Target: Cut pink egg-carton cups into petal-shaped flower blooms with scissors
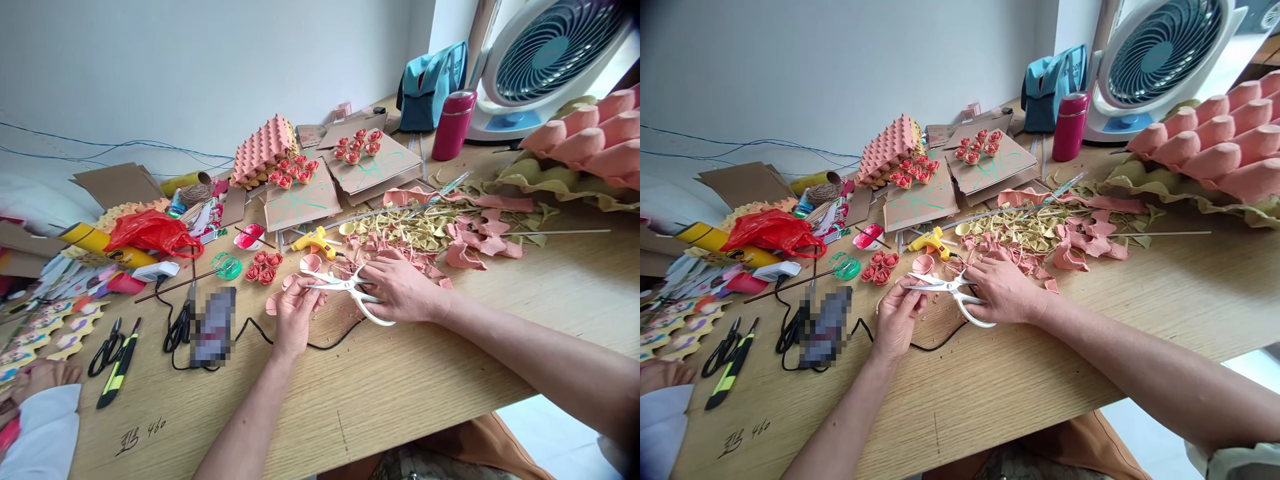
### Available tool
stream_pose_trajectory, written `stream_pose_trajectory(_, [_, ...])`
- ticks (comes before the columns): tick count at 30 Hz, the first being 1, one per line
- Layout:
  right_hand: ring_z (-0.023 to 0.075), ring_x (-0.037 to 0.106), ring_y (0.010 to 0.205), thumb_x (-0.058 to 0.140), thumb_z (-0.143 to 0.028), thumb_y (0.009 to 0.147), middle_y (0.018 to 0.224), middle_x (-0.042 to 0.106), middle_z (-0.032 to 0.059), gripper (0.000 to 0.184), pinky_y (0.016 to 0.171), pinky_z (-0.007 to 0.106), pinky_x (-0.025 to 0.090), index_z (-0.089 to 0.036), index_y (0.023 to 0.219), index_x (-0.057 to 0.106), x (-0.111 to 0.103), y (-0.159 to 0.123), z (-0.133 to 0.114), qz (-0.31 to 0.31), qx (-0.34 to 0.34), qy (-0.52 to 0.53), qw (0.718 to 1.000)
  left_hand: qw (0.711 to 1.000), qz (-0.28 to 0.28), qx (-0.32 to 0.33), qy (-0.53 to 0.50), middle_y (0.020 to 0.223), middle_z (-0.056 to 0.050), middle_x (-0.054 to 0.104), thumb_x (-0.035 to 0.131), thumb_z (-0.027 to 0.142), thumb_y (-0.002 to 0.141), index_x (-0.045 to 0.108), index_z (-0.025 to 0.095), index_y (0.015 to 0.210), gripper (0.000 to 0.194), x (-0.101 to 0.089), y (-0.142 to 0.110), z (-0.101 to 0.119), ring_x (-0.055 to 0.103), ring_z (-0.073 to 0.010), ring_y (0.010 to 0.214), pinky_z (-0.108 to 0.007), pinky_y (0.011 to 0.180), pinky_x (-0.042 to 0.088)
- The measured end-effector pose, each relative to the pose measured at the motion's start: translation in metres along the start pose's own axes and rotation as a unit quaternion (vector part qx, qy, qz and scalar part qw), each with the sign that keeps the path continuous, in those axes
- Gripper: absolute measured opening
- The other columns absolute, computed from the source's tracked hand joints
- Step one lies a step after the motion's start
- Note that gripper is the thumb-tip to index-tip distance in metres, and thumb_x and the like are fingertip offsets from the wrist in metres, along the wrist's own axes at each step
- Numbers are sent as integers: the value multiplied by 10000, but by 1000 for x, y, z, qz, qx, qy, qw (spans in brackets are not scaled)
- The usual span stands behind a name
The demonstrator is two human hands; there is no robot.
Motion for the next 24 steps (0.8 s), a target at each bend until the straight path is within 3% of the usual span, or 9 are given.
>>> stream_pose_trajectory(15, [251,576,830,544,-487,925,908,675,100,317,893,410,359,-177,967,596,0,-1,-3,-17,-10,2,1000,999,-18,-16,36,819,-27,730,853,401,704,709,186,825,286,6,-4,-5,563,-84,593,-209,544,421])
stream_pose_trajectory(24, [250,551,818,553,-512,909,887,661,98,340,907,424,343,-177,943,597,-3,0,-8,-14,-22,-7,1000,996,-54,9,74,795,-16,717,794,389,800,723,199,850,210,2,-6,-13,567,-96,622,-232,616,463])
Point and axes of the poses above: each hand's wrist, its own y-axis towards the middle knuckle, its own x-axis out of the palm, z = x × y, the point moved 3 cm from there along y, towards the middle knuckle
